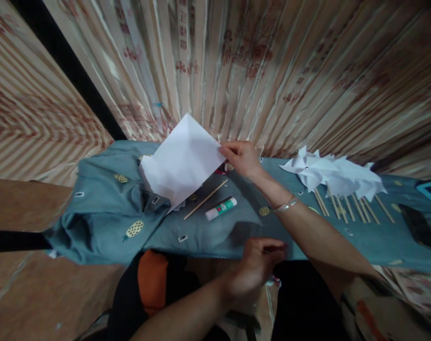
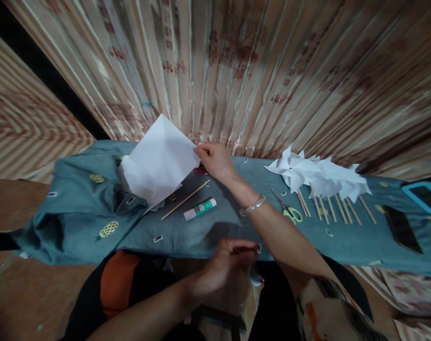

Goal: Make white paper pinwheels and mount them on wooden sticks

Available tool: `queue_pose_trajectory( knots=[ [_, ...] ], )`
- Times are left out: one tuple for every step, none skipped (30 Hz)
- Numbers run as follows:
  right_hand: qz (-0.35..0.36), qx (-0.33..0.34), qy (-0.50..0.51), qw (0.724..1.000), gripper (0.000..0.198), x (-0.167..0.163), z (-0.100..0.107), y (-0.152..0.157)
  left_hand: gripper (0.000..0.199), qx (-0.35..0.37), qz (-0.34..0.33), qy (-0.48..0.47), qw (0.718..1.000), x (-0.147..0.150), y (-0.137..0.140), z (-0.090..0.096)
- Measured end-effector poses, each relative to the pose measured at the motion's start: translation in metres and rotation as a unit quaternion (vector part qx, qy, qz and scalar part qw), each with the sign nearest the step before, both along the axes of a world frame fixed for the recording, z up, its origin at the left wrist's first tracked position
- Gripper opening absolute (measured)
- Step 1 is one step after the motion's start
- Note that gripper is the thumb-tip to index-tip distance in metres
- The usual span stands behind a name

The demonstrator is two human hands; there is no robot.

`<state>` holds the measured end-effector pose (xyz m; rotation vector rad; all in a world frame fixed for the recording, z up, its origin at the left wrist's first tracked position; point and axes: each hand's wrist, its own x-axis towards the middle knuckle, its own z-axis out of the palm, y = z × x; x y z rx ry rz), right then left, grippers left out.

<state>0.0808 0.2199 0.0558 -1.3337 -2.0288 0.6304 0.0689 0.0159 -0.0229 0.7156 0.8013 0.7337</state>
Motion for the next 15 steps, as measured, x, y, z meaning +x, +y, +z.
queue_pose_trajectory(
  knots=[
    [-0.014, -0.023, 0.05, 0.998, 0.025, 0.014, 0.001, -0.004, 0.023, 0.01, 0.009, 0.013, 1.0, -0.001, 0.001, -0.001],
    [-0.027, -0.045, 0.094, 0.994, 0.024, 0.029, 0.001, -0.011, 0.022, 0.018, 0.023, 0.027, 0.999, -0.003, 0.003, -0.001],
    [-0.048, -0.057, 0.136, 0.988, 0.024, 0.045, 0.0, -0.019, 0.021, 0.023, 0.031, 0.035, 0.999, -0.004, 0.004, -0.001],
    [-0.069, -0.059, 0.17, 0.981, 0.027, 0.061, -0.001, -0.03, 0.022, 0.023, 0.039, 0.036, 0.998, -0.004, 0.005, -0.002],
    [-0.092, -0.06, 0.2, 0.974, 0.03, 0.077, -0.002, -0.042, 0.023, 0.018, 0.042, 0.029, 0.999, -0.005, 0.007, -0.001],
    [-0.118, -0.058, 0.223, 0.966, 0.035, 0.093, -0.004, -0.056, 0.025, 0.012, 0.042, 0.025, 0.999, -0.007, 0.007, -0.001],
    [-0.139, -0.058, 0.236, 0.96, 0.04, 0.108, -0.007, -0.071, 0.028, 0.008, 0.045, 0.021, 0.999, -0.008, 0.008, 0.0],
    [-0.166, -0.054, 0.244, 0.954, 0.043, 0.121, -0.01, -0.087, 0.031, 0.006, 0.053, 0.021, 0.998, -0.01, 0.009, 0.001],
    [-0.195, -0.049, 0.248, 0.948, 0.045, 0.134, -0.014, -0.104, 0.036, -0.001, 0.065, 0.019, 0.998, -0.011, 0.01, 0.002],
    [-0.219, -0.049, 0.248, 0.942, 0.046, 0.144, -0.018, -0.121, 0.041, -0.011, 0.079, 0.015, 0.997, -0.013, 0.011, 0.004],
    [-0.243, -0.05, 0.247, 0.937, 0.045, 0.152, -0.023, -0.137, 0.046, -0.026, 0.094, 0.013, 0.995, -0.015, 0.012, 0.005],
    [-0.261, -0.053, 0.244, 0.932, 0.043, 0.159, -0.028, -0.153, 0.048, -0.04, 0.105, 0.008, 0.994, -0.016, 0.013, 0.006],
    [-0.269, -0.06, 0.238, 0.931, 0.04, 0.163, -0.032, -0.169, 0.044, -0.056, 0.116, 0.002, 0.992, -0.017, 0.015, 0.007],
    [-0.269, -0.072, 0.227, 0.933, 0.038, 0.167, -0.037, -0.183, 0.039, -0.076, 0.122, 0.002, 0.99, -0.018, 0.017, 0.008],
    [-0.262, -0.086, 0.21, 0.938, 0.035, 0.169, -0.041, -0.196, 0.036, -0.1, 0.131, 0.001, 0.986, -0.018, 0.018, 0.009]
  ],
)
